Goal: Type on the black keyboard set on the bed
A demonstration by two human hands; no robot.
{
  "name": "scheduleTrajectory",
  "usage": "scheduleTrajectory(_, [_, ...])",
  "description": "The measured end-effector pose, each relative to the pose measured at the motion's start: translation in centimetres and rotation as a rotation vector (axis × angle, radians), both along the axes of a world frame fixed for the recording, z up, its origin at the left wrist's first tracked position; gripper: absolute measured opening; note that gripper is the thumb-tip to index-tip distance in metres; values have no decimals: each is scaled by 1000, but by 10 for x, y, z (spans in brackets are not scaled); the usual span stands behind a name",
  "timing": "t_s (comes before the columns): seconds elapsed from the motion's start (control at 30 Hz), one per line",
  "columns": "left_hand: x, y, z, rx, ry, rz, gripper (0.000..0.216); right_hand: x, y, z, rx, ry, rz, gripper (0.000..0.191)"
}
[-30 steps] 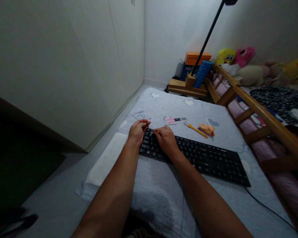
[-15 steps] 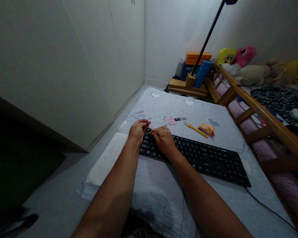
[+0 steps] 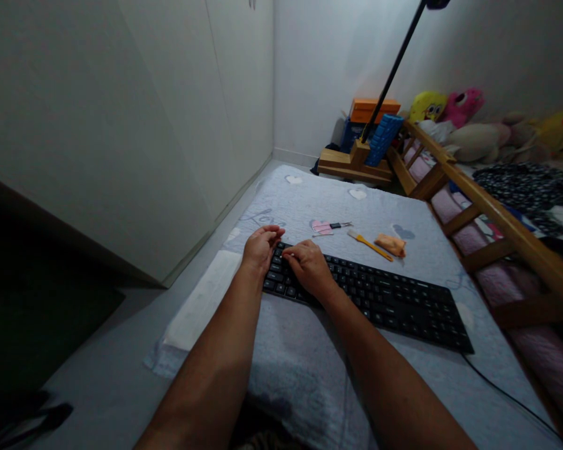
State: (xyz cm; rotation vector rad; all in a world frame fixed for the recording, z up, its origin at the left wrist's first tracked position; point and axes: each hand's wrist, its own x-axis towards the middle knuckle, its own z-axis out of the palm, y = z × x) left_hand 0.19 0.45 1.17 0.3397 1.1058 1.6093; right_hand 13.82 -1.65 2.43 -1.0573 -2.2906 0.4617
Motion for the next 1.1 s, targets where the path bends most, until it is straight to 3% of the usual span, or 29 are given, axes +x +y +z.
scheduleTrajectory(1.1, [-2,0,-5,-1,4,-7,18,15,3,6,-13,-2,-40,14])
